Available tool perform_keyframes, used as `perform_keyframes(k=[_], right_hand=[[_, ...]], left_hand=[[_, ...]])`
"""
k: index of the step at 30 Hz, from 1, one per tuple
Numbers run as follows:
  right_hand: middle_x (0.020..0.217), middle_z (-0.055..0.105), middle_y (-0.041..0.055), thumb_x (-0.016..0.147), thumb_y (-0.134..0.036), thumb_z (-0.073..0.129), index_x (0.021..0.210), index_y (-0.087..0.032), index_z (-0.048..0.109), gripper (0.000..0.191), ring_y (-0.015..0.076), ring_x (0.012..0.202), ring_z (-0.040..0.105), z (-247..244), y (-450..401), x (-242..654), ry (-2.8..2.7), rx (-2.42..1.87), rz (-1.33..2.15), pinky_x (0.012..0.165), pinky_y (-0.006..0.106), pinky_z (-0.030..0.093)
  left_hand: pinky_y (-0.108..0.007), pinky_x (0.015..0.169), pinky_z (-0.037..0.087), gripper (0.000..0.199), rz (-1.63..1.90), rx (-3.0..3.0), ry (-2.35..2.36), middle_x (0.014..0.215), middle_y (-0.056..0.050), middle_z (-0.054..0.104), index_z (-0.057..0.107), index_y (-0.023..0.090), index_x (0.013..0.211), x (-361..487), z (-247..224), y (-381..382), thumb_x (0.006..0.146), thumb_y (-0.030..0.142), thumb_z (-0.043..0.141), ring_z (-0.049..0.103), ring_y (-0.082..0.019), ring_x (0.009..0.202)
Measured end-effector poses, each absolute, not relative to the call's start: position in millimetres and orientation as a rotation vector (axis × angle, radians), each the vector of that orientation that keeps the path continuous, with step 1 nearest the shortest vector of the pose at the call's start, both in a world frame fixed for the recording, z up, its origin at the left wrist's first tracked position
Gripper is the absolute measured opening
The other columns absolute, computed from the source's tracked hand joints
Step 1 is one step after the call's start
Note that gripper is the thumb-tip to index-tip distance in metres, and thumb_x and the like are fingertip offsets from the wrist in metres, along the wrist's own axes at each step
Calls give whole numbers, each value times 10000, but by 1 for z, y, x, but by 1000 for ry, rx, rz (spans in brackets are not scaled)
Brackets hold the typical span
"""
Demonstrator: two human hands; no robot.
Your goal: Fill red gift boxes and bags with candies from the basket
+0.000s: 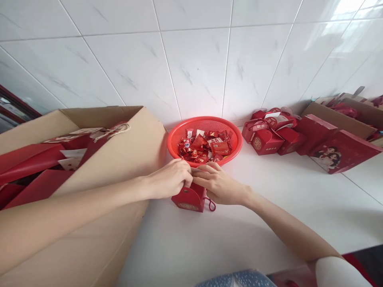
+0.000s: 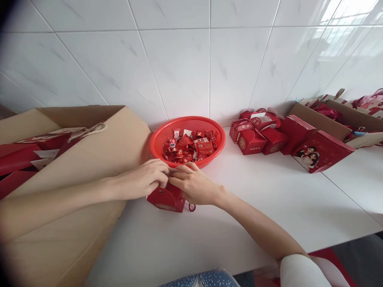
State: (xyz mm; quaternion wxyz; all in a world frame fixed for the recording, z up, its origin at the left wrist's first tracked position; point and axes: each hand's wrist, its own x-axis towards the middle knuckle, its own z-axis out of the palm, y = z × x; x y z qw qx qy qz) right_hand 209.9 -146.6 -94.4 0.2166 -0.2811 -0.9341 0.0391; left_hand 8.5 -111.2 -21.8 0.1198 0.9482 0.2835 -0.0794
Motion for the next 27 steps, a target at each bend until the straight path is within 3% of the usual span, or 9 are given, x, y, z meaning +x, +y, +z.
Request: perform_keyframes(k=[3,6,9,14,18,21,24,27], right_hand=[[1054,661,106,787,17,497,1198,-176,660,482,246,1076,504,-89,-147,211,-2629,-803,180,965,411,355],[1032,610,99,710,21,559,1161,-200,686,518,240,1007,488,-85,-148,213,-2602,-783,296,927,404,389],[1012,588,90,726,18,591,1021,-185,697,374,225,1005,485,-80,-147,218,-2513,-737,419,908,381,417],[958,621,68,766,-76,684,747,-175,644,109,225,1036,522,-67,-148,235,-2532,-659,460,929,397,389],[799,626,37,776,-316,793,663,-167,625,252,204,914,551,-58,-152,242,-2607,-677,543,880,362,392],[659,574,9,839,-363,750,606,-171,587,343,177,779,524,-58,-155,238,-2644,-807,522,809,332,395],[673,570,2,810,-361,783,656,-171,611,299,165,708,505,-62,-156,230,-2699,-892,439,737,313,393],[748,605,20,765,-379,819,799,-162,651,277,170,683,524,-65,-158,225,-2738,-978,362,670,306,384]], left_hand=[[-327,954,410,317,-286,2694,835,795,0,642,585,184,531,11,-15,-113,655,-84,468,583,-176,950],[-338,996,381,276,-344,2668,833,827,-1,619,602,193,619,11,-10,-116,645,-62,500,562,-189,1005],[-370,968,402,177,-392,2641,893,970,-36,607,622,195,813,9,-10,-118,675,85,627,541,-239,1046],[-400,943,405,290,-448,2628,988,1105,-79,575,633,197,971,8,-9,-119,715,306,714,511,-292,1091],[-373,972,376,159,-437,2652,984,1038,-52,604,655,185,829,10,-4,-119,758,319,701,542,-248,1044],[-375,942,383,205,-378,2736,986,938,-38,623,672,177,778,10,-3,-120,750,374,722,562,-231,959],[-382,895,396,240,-363,2914,925,884,-54,635,683,166,739,8,-5,-121,754,400,736,557,-244,930],[-362,833,411,195,-348,3096,700,858,-70,646,668,161,675,6,-10,-122,773,315,736,553,-243,904]])
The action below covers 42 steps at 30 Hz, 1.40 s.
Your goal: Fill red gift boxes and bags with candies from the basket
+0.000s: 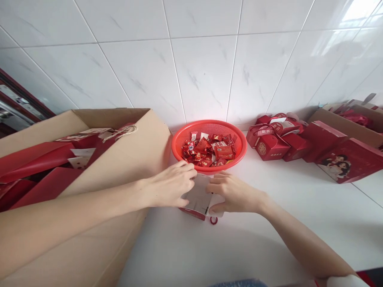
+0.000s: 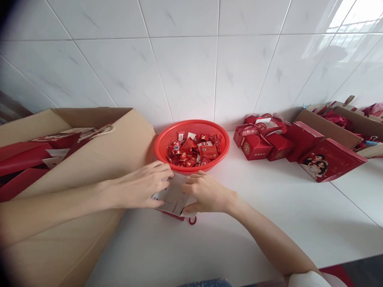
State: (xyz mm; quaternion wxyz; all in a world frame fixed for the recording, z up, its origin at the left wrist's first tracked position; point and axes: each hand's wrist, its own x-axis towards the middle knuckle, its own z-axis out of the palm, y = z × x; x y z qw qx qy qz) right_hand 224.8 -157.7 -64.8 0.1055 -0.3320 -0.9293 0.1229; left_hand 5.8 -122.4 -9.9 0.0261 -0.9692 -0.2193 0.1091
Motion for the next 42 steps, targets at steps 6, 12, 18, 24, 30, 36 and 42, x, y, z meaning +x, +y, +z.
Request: perform_keyframes(k=[6,12,18,24,30,36,42], right_hand=[[854,689,66,761,-400,816,1063,-142,624,441,227,743,627,-65,-163,223,-2756,-1090,350,718,337,426],[987,717,123,719,-400,842,1332,-95,479,774,291,858,680,-68,-164,220,-2717,-1156,367,765,370,465],[1075,713,147,703,-420,844,1487,-121,334,982,305,946,681,-74,-159,219,-2653,-1174,494,753,350,467],[866,710,79,737,-588,768,1487,-129,375,963,249,707,640,-78,-157,218,-2708,-1277,586,640,314,409],[888,715,81,701,-685,749,1517,-166,368,1040,259,759,632,-82,-156,220,-2716,-1363,633,684,315,412],[908,710,86,703,-677,752,1520,-164,376,1036,256,769,626,-83,-156,221,-2702,-1379,681,706,326,439],[834,701,35,780,-549,756,1428,-234,508,762,195,704,618,-62,-152,233,-2621,-1182,699,658,287,451]], left_hand=[[-345,830,424,247,303,-2960,-187,806,-61,651,637,187,652,5,-15,-126,778,-11,561,544,-221,865],[-342,776,452,84,291,-2972,-487,949,-72,667,665,172,803,10,-10,-133,872,218,649,604,-221,852],[-372,793,505,687,575,-3049,-1036,1339,-144,556,535,194,1364,9,2,-132,806,566,683,655,-304,1011],[-431,828,509,1017,760,-3024,-1304,1489,-196,446,361,217,1529,1,-1,-131,693,713,661,599,-404,1140],[-417,802,506,977,670,-3099,-1387,1464,-195,502,438,202,1495,-1,-1,-131,707,757,594,587,-416,1170],[-442,844,513,1075,743,-3087,-1368,1558,-174,400,355,217,1541,-1,-1,-136,658,749,660,580,-426,1185],[-476,905,494,1045,688,-3060,-1337,1567,-219,359,399,214,1515,-2,-11,-138,642,670,748,584,-428,1176]])
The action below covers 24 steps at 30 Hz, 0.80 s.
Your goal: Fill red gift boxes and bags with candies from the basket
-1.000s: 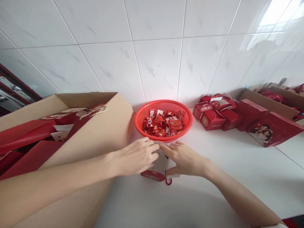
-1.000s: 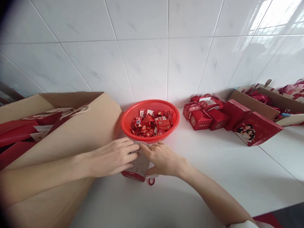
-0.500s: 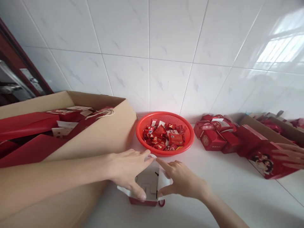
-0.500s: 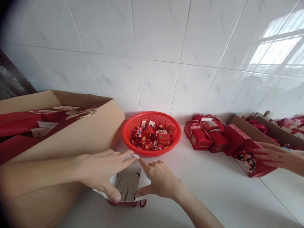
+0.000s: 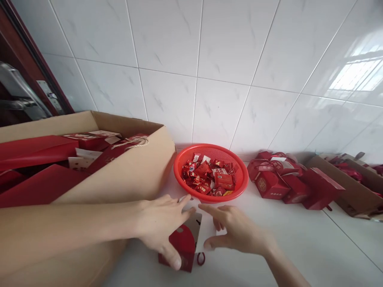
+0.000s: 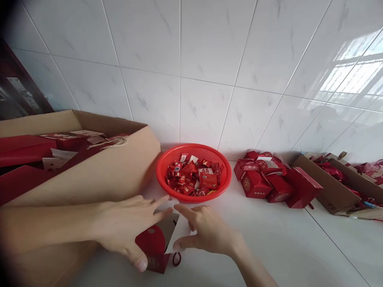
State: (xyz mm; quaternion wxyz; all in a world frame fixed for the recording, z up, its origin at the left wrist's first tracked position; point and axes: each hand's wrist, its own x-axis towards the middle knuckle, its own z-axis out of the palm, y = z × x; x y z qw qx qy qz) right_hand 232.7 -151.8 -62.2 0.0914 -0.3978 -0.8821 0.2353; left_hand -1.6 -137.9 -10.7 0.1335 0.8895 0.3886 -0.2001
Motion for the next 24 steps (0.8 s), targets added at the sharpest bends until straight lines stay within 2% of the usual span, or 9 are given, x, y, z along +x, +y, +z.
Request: perform_keyframes(k=[4,6,9,11,13,17,19,22,24], right_hand=[[799,701,24,927,-369,617,1265,-222,647,369,149,663,614,-39,-128,250,-2362,-1211,632,665,275,473],[812,718,32,943,-339,581,1251,-195,648,346,156,683,631,-34,-106,256,-2291,-1254,639,673,282,486],[848,730,44,922,-285,592,1219,-171,655,324,183,759,662,-38,-71,258,-2387,-1362,607,724,307,498],[918,728,61,892,-251,612,1169,-170,665,293,197,817,667,-46,-52,252,-2532,-1420,550,738,308,497],[929,721,57,836,-259,670,1108,-190,679,281,215,854,663,-56,-40,242,-2641,-1430,546,713,297,485],[835,687,55,763,-322,713,949,-192,671,230,222,733,635,-72,-27,217,-2763,-1455,574,560,274,406],[797,663,56,739,-277,706,857,-186,645,160,215,681,612,-78,-24,207,-2808,-1465,572,524,268,360],[785,642,48,685,-177,697,788,-191,613,135,216,702,601,-83,-22,202,-2825,-1451,573,536,261,328],[763,629,38,670,-162,694,766,-193,602,136,210,705,590,-84,-21,204,-2787,-1443,594,549,262,314]], left_hand=[[-487,923,488,950,-589,2622,1072,1446,-204,507,413,217,1498,0,-7,-137,684,549,772,580,-412,1176],[-462,922,492,769,-592,2666,1029,1433,-190,510,531,196,1398,3,-3,-140,721,481,758,592,-382,1154],[-407,799,522,418,-662,2733,1013,1328,-162,573,707,160,1077,9,4,-145,716,366,753,641,-346,1019],[-371,671,506,187,-720,2790,976,1139,-125,645,721,158,868,11,5,-148,712,261,723,665,-300,857],[-350,568,456,53,-726,2863,902,982,-82,662,699,171,770,13,2,-148,730,170,666,658,-252,722],[-348,448,338,130,-652,3066,735,860,-56,659,690,172,824,15,-9,-148,780,87,603,641,-224,629],[-352,423,303,136,-625,3142,659,837,-57,656,680,165,851,16,-14,-150,770,71,623,639,-226,637],[-348,446,337,69,-557,3137,651,812,-54,659,679,166,865,17,-18,-155,829,137,628,642,-227,648],[-343,490,380,108,-497,3051,726,808,-53,668,688,168,862,18,-19,-157,881,244,614,643,-225,641]])
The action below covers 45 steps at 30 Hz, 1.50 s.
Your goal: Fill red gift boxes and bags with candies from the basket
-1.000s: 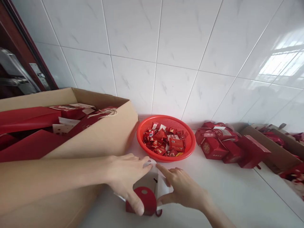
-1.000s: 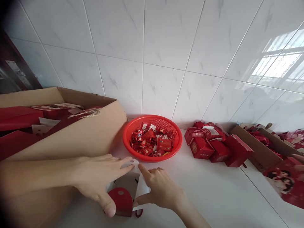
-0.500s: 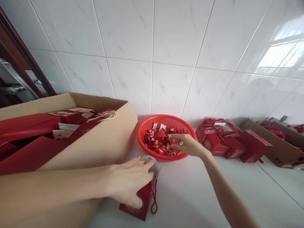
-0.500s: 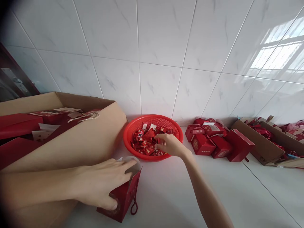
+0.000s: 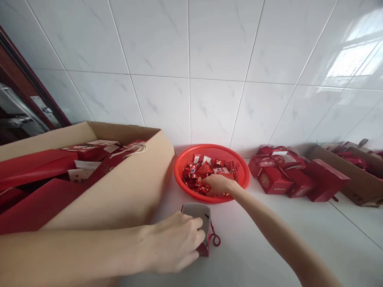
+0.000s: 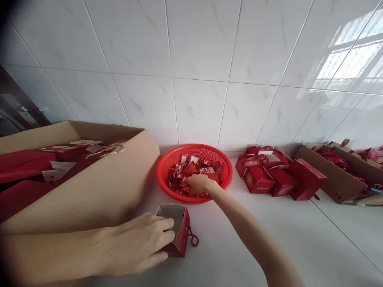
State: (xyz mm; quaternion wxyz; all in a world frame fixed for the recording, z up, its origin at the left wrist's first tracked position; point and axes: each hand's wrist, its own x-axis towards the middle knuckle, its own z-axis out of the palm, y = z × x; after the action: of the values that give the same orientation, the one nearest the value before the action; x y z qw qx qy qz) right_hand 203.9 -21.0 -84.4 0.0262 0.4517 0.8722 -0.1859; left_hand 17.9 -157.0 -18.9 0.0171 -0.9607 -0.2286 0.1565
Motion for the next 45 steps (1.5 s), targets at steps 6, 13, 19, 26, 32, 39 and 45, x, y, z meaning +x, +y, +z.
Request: perform_keyframes(k=[6,13,19,26,32,39,45], right_hand=[[651,549,19,859,-181,465,653,-181,496,208,159,636,526,-82,-18,218,2837,1699,-757,590,275,337],[717,611,16,977,-408,400,814,-179,537,312,156,655,601,-63,-41,223,3094,1608,-1654,616,274,483],[709,654,14,911,-460,622,818,-173,638,302,147,625,619,-47,-64,211,3101,1156,-2403,630,275,509],[947,699,95,1056,-389,213,1104,-147,614,471,184,859,675,-63,-32,218,3051,1624,-1512,795,311,534],[908,708,72,834,-63,551,944,-180,703,222,217,808,655,-80,-12,213,2678,1503,-738,646,271,444],[995,686,77,747,19,544,1116,-209,670,452,222,838,641,-86,-15,205,2526,1360,-534,586,253,364],[920,680,85,763,-38,570,925,-168,687,238,215,815,627,-88,-13,205,2544,1355,-535,582,256,353]], left_hand=[[-309,628,460,169,173,-3257,-1027,870,-32,676,705,191,897,18,-11,-151,866,338,627,648,-203,710],[-347,893,500,344,-644,-3069,-1348,1165,-84,672,655,188,1189,8,15,-105,940,354,485,651,-227,1015],[-284,696,497,406,-739,-3222,-1712,913,-41,737,724,192,1006,-2,20,-73,862,544,582,668,-216,820],[-255,542,291,390,-713,-3132,-1813,568,20,515,690,172,687,-3,16,-68,853,506,577,468,-136,563],[-257,534,237,388,-665,-3075,-1878,555,35,441,665,179,662,-6,11,-65,828,521,589,390,-125,550],[-251,553,295,371,-695,-3111,-1861,616,21,576,720,193,743,-4,11,-68,808,536,597,464,-144,592],[-262,536,249,318,-831,-3058,-1953,545,34,458,565,189,539,-1,17,-70,747,422,622,395,-130,560]])
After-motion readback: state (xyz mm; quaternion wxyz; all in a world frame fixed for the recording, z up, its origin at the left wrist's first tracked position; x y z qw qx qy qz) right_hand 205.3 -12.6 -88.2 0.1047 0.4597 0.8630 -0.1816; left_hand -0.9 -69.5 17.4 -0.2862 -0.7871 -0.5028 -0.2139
